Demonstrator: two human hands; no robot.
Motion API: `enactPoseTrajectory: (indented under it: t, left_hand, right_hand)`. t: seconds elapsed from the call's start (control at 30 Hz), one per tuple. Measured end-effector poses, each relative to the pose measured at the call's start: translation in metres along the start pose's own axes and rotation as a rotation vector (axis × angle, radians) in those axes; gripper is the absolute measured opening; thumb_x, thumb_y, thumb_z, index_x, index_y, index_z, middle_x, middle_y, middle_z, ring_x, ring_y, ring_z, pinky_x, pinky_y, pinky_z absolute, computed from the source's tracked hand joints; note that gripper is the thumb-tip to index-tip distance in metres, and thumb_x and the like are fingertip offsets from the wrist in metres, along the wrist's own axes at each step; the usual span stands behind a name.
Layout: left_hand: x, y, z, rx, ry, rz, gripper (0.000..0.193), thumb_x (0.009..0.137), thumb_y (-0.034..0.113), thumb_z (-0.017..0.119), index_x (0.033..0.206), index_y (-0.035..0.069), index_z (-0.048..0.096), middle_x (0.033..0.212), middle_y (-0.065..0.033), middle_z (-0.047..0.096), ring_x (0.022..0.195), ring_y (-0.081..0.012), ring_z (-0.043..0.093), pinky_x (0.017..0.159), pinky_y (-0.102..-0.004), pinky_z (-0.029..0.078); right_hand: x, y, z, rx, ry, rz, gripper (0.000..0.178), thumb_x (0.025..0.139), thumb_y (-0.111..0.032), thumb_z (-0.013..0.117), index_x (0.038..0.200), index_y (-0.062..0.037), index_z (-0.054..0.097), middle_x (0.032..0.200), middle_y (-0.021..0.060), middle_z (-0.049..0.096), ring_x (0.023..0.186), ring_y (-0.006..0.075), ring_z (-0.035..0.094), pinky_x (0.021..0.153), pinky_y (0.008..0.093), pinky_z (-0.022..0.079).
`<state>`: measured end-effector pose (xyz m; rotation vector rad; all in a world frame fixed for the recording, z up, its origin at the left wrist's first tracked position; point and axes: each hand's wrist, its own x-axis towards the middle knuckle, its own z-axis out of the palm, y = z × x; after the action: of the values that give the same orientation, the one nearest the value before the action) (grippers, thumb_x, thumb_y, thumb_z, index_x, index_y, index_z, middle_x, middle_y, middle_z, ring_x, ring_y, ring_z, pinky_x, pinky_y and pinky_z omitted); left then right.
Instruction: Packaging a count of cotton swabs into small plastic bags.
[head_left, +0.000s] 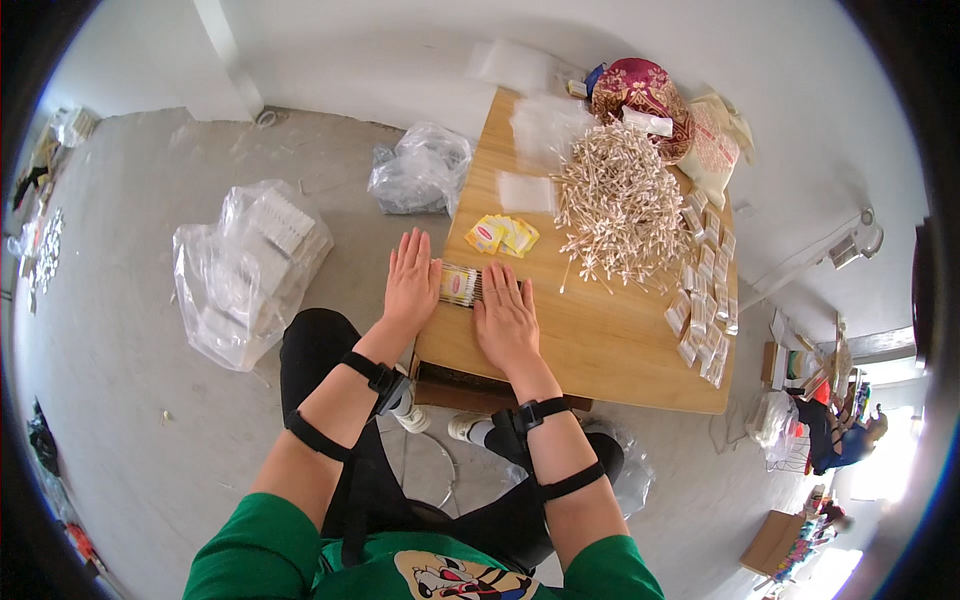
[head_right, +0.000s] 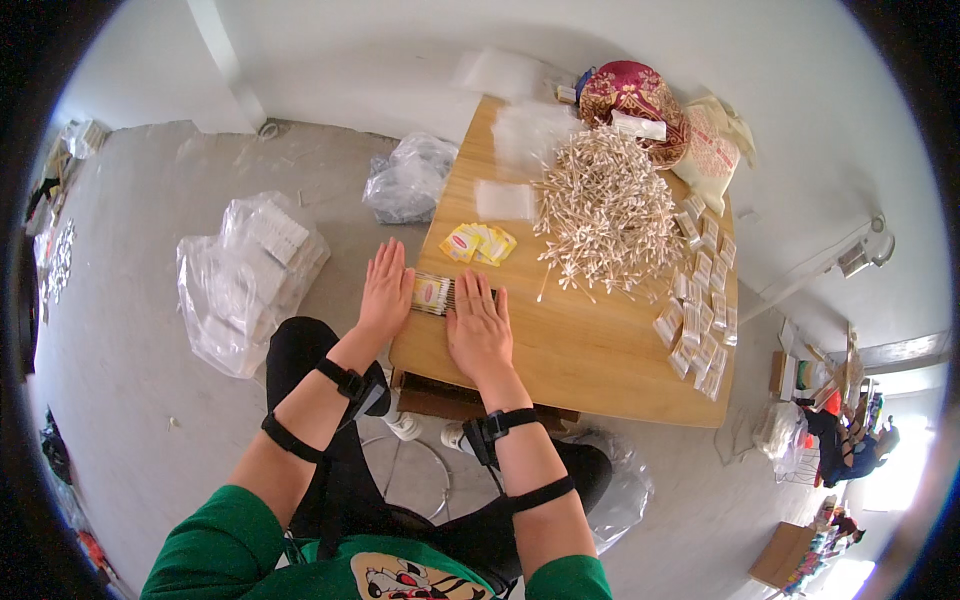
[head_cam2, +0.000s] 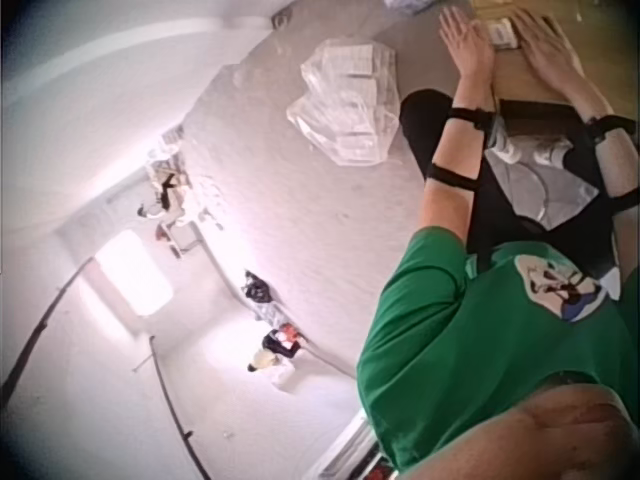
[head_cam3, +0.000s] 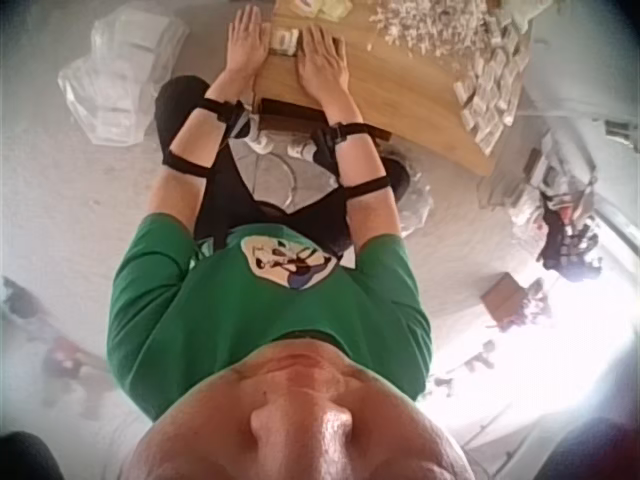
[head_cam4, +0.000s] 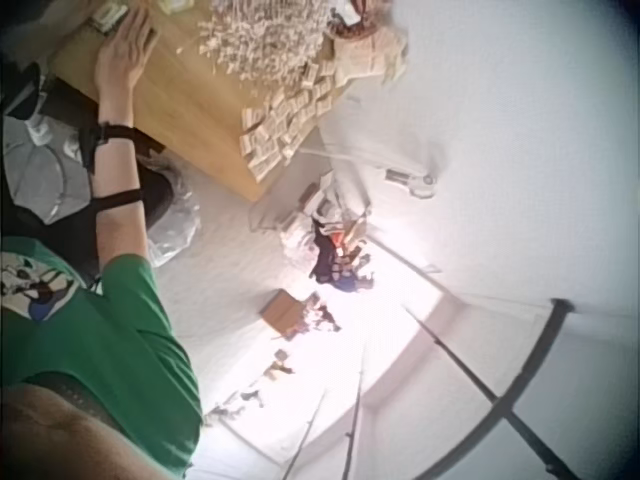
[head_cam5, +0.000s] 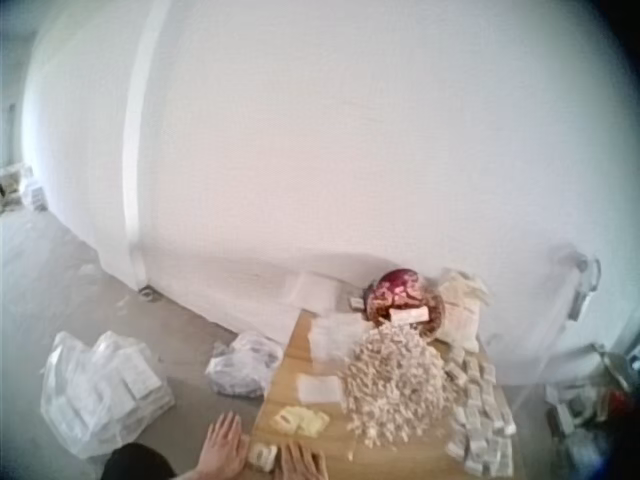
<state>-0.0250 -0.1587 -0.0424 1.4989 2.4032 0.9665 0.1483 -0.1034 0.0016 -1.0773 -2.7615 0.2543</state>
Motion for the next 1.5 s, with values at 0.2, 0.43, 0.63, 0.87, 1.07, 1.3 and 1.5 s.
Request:
enactPoseTrajectory:
  t: [0.2,0.43,0.63,0.87,1.07,1.3,1.5]
  left_hand:
    - [0.0,0.018,-0.031,-0.996,0.041,-0.084,0.051,0.106,0.032,0.034,0.144,-0.002,0.037,0.15,-0.0153,0.038,0.142,-0.0252,0.031,0.117,-0.037,0.022]
    - [0.005,0.017,-0.02,-1.53,-0.025,-0.33,0.059,0.106,0.041,0.03,0.147,-0.001,0.031,0.15,-0.0136,0.036,0.141,-0.0226,0.031,0.117,-0.0337,0.021]
    - [0.006,0.022,-0.023,-1.648,-0.005,-0.362,0.062,0.106,0.043,0.026,0.145,-0.005,0.029,0.149,-0.0153,0.035,0.141,-0.0239,0.03,0.119,-0.0353,0.019]
    - [0.004,0.022,-0.025,-1.626,-0.005,-0.329,0.062,0.106,0.044,0.024,0.143,-0.005,0.032,0.148,-0.0149,0.036,0.14,-0.0242,0.031,0.119,-0.0362,0.019]
    - [0.005,0.023,-0.015,-1.619,-0.033,-0.323,0.06,0.106,0.044,0.025,0.142,-0.002,0.036,0.146,-0.0135,0.04,0.139,-0.0236,0.033,0.118,-0.0361,0.019]
    - [-0.005,0.049,-0.027,-0.944,0.044,0.054,0.051,0.106,0.036,0.032,0.141,0.0,0.041,0.144,-0.0113,0.044,0.136,-0.0228,0.038,0.114,-0.0353,0.025]
    - [-0.005,0.063,0.0,-0.774,-0.042,0.015,0.044,0.106,0.03,0.036,0.133,-0.003,0.048,0.139,-0.0178,0.049,0.13,-0.0308,0.046,0.108,-0.038,0.034]
  right_hand:
    - [0.01,0.001,-0.003,0.882,0.293,0.214,0.047,0.104,-0.026,0.036,0.144,-0.0009,0.035,0.144,0.0233,0.043,0.136,0.036,0.039,0.111,0.0401,0.032]
    - [0.022,-0.015,0.007,0.916,0.327,0.226,0.048,0.106,-0.031,0.03,0.142,-0.0015,0.039,0.139,0.0221,0.048,0.131,0.0358,0.044,0.108,0.039,0.035]
    - [0.024,-0.024,0.012,0.887,0.298,0.243,0.052,0.106,-0.037,0.027,0.142,-0.0003,0.038,0.141,0.022,0.046,0.132,0.0367,0.043,0.109,0.0393,0.033]
    - [0.033,-0.046,0.02,1.083,0.23,0.303,0.053,0.106,-0.038,0.03,0.143,-0.0009,0.037,0.141,0.0197,0.047,0.123,0.0283,0.05,0.102,0.0352,0.039]
    - [0.034,-0.048,0.013,1.292,0.317,0.387,0.047,0.105,-0.031,0.037,0.14,-0.0001,0.042,0.14,0.0153,0.048,0.13,0.0246,0.045,0.107,0.0333,0.034]
    - [0.036,-0.043,0.013,1.213,0.378,0.309,0.041,0.101,-0.014,0.047,0.138,0.0006,0.041,0.129,0.0207,0.053,0.116,0.0297,0.055,0.098,0.037,0.043]
    - [0.008,0.036,-0.002,0.107,0.399,0.332,0.056,0.087,-0.013,0.062,0.137,-0.0002,0.041,0.141,0.0212,0.042,0.138,0.0369,0.032,0.114,0.0448,0.028]
